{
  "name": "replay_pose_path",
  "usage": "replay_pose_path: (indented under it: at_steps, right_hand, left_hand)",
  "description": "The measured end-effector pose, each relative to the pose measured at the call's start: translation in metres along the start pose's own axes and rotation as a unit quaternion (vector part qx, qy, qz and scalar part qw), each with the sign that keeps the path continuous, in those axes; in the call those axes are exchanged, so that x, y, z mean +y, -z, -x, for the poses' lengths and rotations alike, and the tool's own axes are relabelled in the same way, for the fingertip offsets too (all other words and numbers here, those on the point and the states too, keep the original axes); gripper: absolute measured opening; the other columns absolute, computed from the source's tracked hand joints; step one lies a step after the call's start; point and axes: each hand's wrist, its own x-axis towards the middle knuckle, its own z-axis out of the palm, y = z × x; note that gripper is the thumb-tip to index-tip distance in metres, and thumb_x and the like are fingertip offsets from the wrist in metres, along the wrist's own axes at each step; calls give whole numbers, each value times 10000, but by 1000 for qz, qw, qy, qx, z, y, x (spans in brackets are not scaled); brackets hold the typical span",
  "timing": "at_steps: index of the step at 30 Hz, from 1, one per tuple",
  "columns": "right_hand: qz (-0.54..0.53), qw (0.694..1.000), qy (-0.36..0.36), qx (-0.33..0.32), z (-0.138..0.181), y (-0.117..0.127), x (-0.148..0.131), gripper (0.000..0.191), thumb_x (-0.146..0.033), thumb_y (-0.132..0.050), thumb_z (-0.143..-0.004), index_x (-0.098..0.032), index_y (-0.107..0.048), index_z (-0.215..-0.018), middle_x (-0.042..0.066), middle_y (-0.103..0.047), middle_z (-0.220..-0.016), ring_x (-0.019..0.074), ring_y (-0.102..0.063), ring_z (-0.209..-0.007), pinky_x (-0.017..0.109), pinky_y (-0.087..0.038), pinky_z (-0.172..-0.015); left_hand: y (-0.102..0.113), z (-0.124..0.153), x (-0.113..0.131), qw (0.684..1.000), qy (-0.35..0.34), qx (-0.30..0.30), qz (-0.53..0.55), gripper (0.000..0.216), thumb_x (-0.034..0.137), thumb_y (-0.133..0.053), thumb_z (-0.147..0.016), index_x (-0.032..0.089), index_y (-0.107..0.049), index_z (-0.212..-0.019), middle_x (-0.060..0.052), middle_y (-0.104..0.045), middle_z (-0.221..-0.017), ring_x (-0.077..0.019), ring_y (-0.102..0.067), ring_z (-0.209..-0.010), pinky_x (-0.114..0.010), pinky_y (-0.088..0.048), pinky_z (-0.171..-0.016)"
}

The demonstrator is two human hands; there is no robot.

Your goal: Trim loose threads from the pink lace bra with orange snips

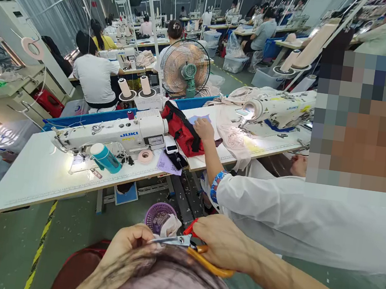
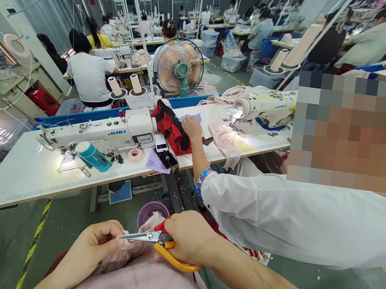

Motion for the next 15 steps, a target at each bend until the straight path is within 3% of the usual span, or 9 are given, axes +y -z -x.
replay_pose_path:
  at_steps: [7,11,15]
  right_hand:
    - [-82,996,23,-7,0,-9,4,437,-561,-558,-846,-203,-402,-648,27,-548,-659,205,-568,-636,278,-269,-527]
    - [-127,991,31,25,1,-12,7,419,-617,-542,-828,-213,-461,-756,37,-596,-769,213,-575,-700,284,-341,-577]
    - [-101,993,23,64,2,-14,7,436,-629,-619,-770,-206,-516,-765,52,-619,-772,202,-563,-685,288,-368,-591]
  left_hand:
    - [0,1,1,1000,14,-5,13,216,320,-737,-714,153,-639,-620,7,-547,-705,-117,-462,-632,-203,-365,-605]
    - [0,3,3,1000,9,-6,13,201,310,-731,-732,150,-653,-640,-12,-584,-738,-128,-500,-672,-202,-385,-635]
    - [1,3,1,1000,-11,-2,5,181,302,-721,-748,164,-660,-647,-11,-583,-747,-128,-505,-674,-198,-391,-636]
